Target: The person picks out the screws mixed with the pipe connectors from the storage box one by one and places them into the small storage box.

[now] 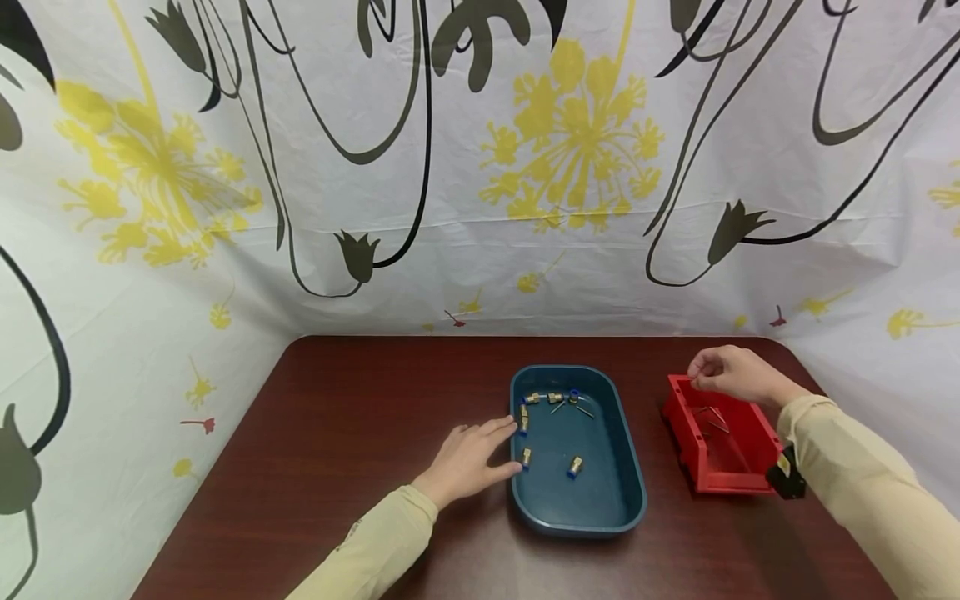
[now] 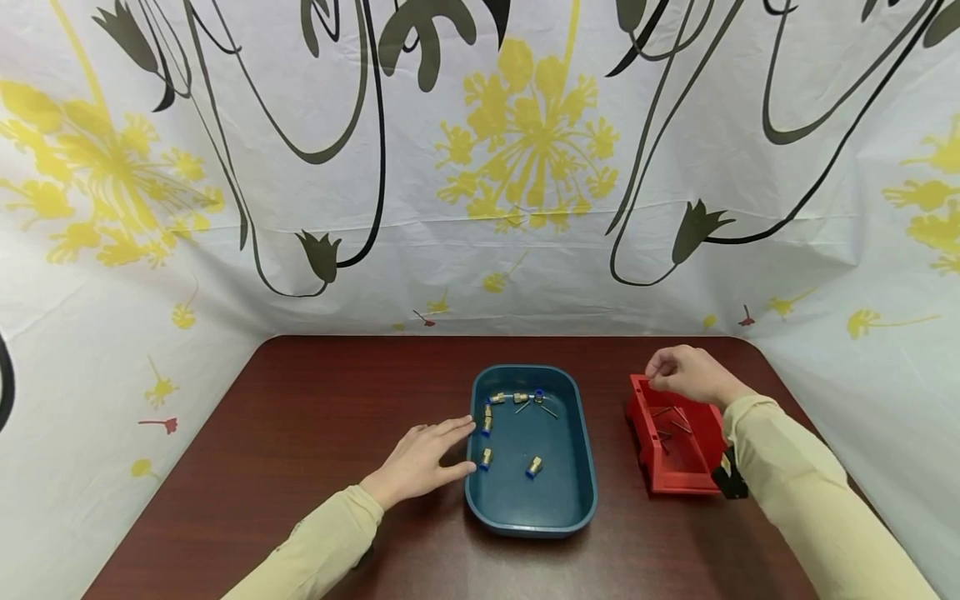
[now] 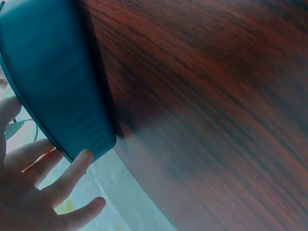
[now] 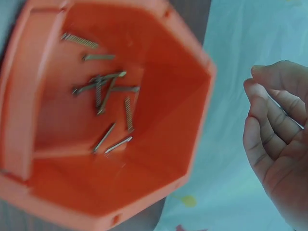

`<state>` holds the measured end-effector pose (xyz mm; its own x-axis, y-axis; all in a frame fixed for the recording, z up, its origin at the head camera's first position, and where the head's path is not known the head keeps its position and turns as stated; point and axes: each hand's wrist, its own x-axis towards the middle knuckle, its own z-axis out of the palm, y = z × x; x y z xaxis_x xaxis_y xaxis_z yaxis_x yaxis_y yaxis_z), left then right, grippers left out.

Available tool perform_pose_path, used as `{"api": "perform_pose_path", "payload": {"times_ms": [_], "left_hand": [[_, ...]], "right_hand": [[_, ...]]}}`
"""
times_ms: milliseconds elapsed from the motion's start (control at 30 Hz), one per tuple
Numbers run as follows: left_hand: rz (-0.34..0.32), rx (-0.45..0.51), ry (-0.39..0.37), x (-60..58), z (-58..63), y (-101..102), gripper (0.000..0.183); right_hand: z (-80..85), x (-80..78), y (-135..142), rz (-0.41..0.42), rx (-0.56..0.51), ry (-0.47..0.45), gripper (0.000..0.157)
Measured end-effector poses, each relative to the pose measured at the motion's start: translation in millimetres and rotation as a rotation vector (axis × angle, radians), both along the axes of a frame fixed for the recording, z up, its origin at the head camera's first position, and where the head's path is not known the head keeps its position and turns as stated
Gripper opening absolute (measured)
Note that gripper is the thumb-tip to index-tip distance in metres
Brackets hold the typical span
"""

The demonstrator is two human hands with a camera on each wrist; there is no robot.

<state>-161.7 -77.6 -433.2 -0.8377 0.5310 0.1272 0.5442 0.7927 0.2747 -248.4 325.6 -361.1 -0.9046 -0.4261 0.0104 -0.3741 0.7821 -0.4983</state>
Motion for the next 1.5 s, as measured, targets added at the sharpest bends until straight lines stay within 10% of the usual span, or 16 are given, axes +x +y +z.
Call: {"api": "perform_pose_path", "payload": {"times_ms": [633,1500], "left_hand": [[0.000,-0.001,0.009,-1.5,-2.3,-1,0.059],[0.005,0.018,-0.015,-1.8,-2.7,-1,0.059]], "right_hand": [[12.5,-18.8,-94,0.135,-0.105,-0.008,0.005],[-46.8,-32.3,-166,0.225,-0.145,-0.142,0.007]]}}
